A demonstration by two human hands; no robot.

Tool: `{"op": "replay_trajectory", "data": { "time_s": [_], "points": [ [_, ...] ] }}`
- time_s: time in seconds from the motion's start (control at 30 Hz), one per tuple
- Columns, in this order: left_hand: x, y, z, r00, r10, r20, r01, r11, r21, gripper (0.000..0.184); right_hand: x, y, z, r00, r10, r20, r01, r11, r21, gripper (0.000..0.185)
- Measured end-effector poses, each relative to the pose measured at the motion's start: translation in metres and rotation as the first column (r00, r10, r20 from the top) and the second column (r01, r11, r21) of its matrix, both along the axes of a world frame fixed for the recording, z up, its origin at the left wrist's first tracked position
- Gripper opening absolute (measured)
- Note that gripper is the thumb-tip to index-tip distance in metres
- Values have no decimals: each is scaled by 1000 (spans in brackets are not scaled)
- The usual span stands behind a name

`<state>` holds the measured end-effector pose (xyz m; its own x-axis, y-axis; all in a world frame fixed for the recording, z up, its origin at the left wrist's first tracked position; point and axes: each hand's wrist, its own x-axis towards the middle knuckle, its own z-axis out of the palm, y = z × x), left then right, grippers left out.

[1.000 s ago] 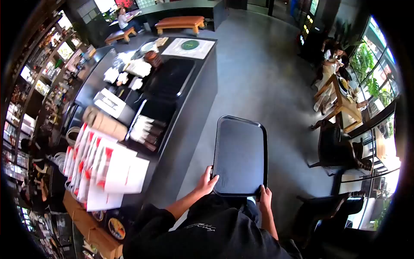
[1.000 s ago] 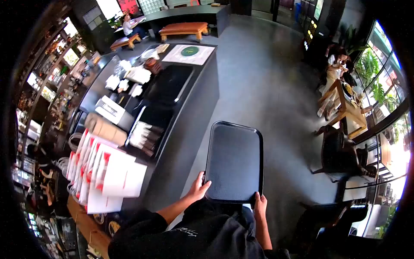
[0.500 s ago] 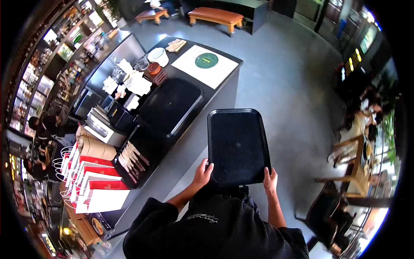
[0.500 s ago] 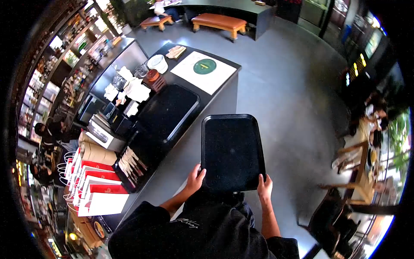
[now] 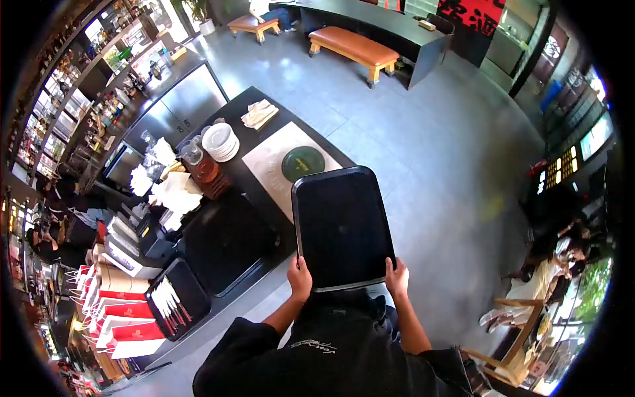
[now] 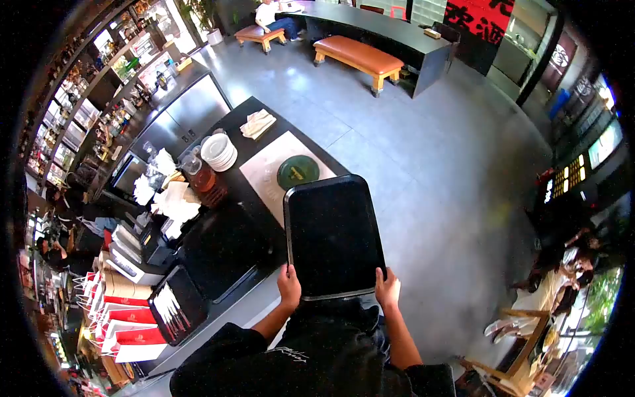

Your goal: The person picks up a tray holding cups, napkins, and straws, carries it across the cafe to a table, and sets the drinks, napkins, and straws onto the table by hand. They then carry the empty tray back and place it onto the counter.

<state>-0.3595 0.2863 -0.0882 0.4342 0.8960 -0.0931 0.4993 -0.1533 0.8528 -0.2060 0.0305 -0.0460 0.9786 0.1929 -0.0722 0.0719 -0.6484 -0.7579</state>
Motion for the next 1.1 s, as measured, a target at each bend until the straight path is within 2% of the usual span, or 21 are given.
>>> {"op": "replay_trajectory", "data": {
  "time_s": [0.03, 0.1, 0.2, 0.23, 0.4, 0.43, 0.5, 0.53, 0.63, 0.73, 0.77, 0.83, 0.93, 1.03, 1.07, 1.1],
  "points": [
    [22, 1, -4, 999, 32, 19, -34, 997, 69, 37, 27, 4, -3, 1000, 25, -11, -25, 999, 34, 38],
    [62, 10, -8, 999, 46, 10, -46, 999, 1, 34, 82, 14, 2, 997, 70, -31, -68, 996, 61, 38],
    [120, 3, 0, 985, 162, 58, -163, 987, 15, 32, 162, 27, -1, 979, 199, -45, -198, 980, 29, 38],
    [128, 9, -11, 984, 165, -65, -164, 986, 25, 29, 187, 32, 4, 959, 279, -51, -279, 960, 5, 38],
    [182, 9, 9, 926, 373, -56, -357, 915, 186, 29, 293, 72, -26, 781, 622, -49, -617, 782, 84, 29],
    [186, 14, 1, 905, 423, -31, -405, 884, 235, 27, 305, 85, -27, 756, 651, -72, -640, 758, 126, 25],
    [192, 23, 2, 864, 503, -19, -480, 834, 274, 26, 329, 111, -37, 645, 737, -200, -716, 675, 178, 30],
    [193, 28, 4, 844, 536, -30, -507, 815, 281, 27, 337, 125, -41, 600, 779, -185, -766, 625, 148, 30],
    [190, 53, -23, 785, 618, -54, -559, 743, 369, 28, 354, 168, -49, 489, 827, -275, -810, 548, 209, 30],
    [188, 83, -28, 741, 641, -200, -563, 755, 336, 29, 366, 209, -64, 407, 904, -133, -898, 423, 124, 27],
    [192, 91, -26, 719, 669, -186, -564, 719, 406, 28, 368, 222, -54, 386, 919, -77, -912, 393, 116, 26],
    [199, 106, -23, 700, 695, -167, -576, 686, 444, 28, 373, 244, -65, 386, 908, -162, -896, 411, 168, 27],
    [203, 133, -34, 691, 692, -211, -598, 711, 370, 27, 379, 272, -67, 365, 902, -229, -896, 407, 176, 28],
    [208, 145, -22, 678, 702, -219, -615, 704, 355, 26, 378, 291, -51, 350, 859, -373, -863, 451, 229, 30],
    [210, 148, -19, 666, 704, -246, -628, 708, 323, 26, 382, 296, -75, 339, 907, -250, -911, 383, 153, 29],
    [213, 148, -17, 656, 710, -254, -635, 702, 323, 27, 387, 296, -102, 340, 903, -261, -888, 400, 228, 30]
  ]
}}
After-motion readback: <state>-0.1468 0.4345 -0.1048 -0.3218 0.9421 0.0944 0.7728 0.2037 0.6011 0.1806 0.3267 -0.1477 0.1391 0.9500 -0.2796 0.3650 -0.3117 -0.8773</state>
